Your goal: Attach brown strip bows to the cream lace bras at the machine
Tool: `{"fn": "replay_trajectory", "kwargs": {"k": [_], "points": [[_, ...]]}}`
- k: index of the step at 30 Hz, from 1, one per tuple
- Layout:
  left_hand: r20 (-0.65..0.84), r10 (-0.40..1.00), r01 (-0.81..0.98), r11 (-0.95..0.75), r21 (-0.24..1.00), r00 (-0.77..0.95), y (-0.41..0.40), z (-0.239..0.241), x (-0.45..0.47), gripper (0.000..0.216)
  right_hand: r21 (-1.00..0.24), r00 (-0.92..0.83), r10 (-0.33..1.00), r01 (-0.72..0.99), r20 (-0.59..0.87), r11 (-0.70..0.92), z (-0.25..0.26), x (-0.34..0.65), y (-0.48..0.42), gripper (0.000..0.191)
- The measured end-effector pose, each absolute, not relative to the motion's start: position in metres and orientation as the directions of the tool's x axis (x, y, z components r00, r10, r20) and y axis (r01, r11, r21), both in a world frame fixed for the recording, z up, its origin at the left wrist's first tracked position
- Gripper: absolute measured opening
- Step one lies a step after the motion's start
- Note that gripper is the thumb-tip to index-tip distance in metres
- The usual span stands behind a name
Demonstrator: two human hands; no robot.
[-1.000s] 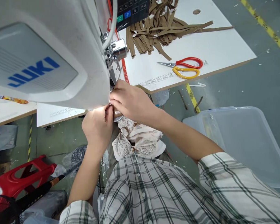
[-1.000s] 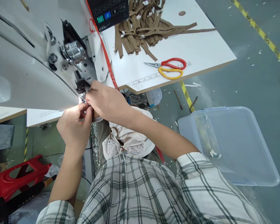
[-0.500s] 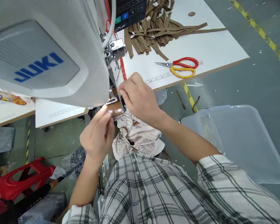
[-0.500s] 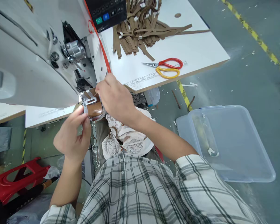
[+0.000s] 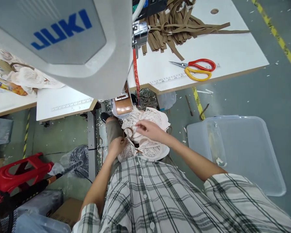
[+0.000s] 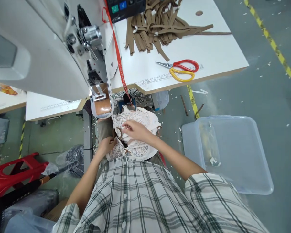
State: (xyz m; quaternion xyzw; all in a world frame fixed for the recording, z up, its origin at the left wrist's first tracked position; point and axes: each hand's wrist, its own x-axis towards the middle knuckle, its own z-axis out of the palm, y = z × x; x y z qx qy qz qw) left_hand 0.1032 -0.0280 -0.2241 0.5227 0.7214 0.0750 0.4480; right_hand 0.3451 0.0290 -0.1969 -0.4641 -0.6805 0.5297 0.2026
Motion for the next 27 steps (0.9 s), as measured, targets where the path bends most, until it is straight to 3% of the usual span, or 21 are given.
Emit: {"fn": "replay_trajectory", "kwargs": {"k": [4,6,10,13,17,19,21,23,25,27], "points": [[-0.554,0.83,0.519,0.449,0.727,0.058,-0.026,-0.188,0.102,0.038,-0.87,-0.592,0.777,0.477,-0.213,0.124,-0.204,0.328,0.007,0.037],[-0.527,0.844,0.371,0.46,0.806,0.098,-0.028,-0.164,0.104,0.043,-0.898,-0.603,0.763,0.433,-0.231,0.071,-0.201,0.321,0.005,0.044],[-0.496,0.862,0.026,0.496,0.868,0.1,-0.038,-0.123,0.114,0.041,-0.976,-0.793,0.586,0.047,-0.167,-0.214,-0.184,0.309,0.0,0.071],[-0.49,0.864,0.06,0.487,0.871,0.114,-0.045,-0.105,0.122,0.03,-0.897,-0.749,0.651,-0.199,-0.121,-0.395,-0.167,0.303,-0.004,0.071],[-0.476,0.866,0.209,0.443,0.872,0.152,-0.056,-0.084,0.127,0.027,-0.747,-0.616,0.74,-0.35,-0.271,-0.565,-0.151,0.313,0.001,0.047],[-0.422,0.887,0.285,0.362,0.887,0.186,-0.063,-0.07,0.129,0.024,-0.868,-0.548,0.796,-0.23,-0.258,-0.44,-0.147,0.325,0.004,0.034],[-0.317,0.892,0.361,0.194,0.912,0.322,-0.072,-0.056,0.133,0.018,-0.984,-0.6,0.787,-0.002,-0.143,-0.181,-0.146,0.336,0.003,0.032],[-0.212,0.825,0.37,0.003,0.929,0.524,-0.079,-0.045,0.14,0.013,-0.983,-0.791,0.612,0.114,-0.001,0.145,-0.151,0.338,-0.003,0.052],[-0.143,0.719,0.317,-0.113,0.942,0.681,-0.084,-0.037,0.148,0.011,-0.911,-0.93,0.356,0.068,0.09,0.408,-0.16,0.329,-0.011,0.065],[-0.117,0.652,0.273,-0.144,0.951,0.75,-0.087,-0.032,0.153,0.013,-0.817,-0.984,0.179,0.088,0.019,0.57,-0.171,0.315,-0.015,0.057]]}}
